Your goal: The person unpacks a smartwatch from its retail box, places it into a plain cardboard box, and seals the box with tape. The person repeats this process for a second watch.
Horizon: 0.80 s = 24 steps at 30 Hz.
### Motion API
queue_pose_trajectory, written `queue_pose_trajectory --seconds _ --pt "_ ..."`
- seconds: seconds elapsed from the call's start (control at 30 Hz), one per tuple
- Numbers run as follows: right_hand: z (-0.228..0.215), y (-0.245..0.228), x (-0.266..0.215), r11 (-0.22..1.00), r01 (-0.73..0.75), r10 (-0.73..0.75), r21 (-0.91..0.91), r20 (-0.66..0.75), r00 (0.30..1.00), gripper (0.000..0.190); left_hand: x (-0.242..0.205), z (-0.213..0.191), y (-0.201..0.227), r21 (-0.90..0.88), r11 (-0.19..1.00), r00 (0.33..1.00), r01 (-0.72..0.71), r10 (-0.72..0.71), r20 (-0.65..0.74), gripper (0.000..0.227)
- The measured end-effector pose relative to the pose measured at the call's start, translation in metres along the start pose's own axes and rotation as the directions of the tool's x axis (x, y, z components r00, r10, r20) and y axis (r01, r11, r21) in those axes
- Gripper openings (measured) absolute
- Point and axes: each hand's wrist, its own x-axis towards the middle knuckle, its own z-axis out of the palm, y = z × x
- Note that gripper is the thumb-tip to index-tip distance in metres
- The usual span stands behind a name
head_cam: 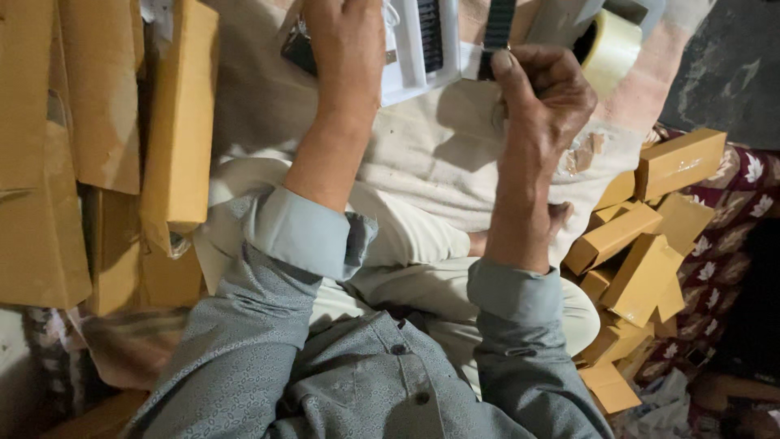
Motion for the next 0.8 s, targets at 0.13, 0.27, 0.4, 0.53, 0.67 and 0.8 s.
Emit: queue_pose_trajectory --seconds 0.13,0.27,0.4,0.53,0.67,0.8 --pt "0.026 -0.019 0.003 0.983 0.183 -0.183 -0.003 0.05 0.982 0.01 -0.008 0.016 0.021 -0.097 0.991 0.992 0.091 -0.082 0.092 0.037" --pt "0.044 -0.025 0.009 0.949 0.264 -0.258 -0.175 0.054 0.965 0.008 -0.007 0.017 0.026 -0.153 0.984 0.991 0.094 -0.077 0.11 0.031" --pt "0.054 -0.023 0.011 0.822 0.334 -0.37 -0.461 0.011 0.929 0.011 -0.008 0.017 0.019 -0.213 0.956 0.975 0.204 -0.18 0.128 0.035" --pt "0.056 -0.018 0.012 0.677 0.434 -0.498 -0.594 0.065 0.865 0.013 -0.008 0.017 0.009 -0.289 0.931 0.971 0.224 -0.188 0.148 0.029" --pt "0.034 0.0 0.018 0.706 0.563 -0.577 -0.43 0.11 0.809 0.011 -0.002 0.007 -0.001 -0.087 0.989 0.992 0.118 -0.113 0.063 0.034" --pt "0.001 0.034 -0.006 0.815 0.237 -0.308 -0.529 -0.048 0.95 0.007 0.013 -0.024 -0.009 0.044 0.997 0.99 0.059 -0.053 -0.131 0.027"
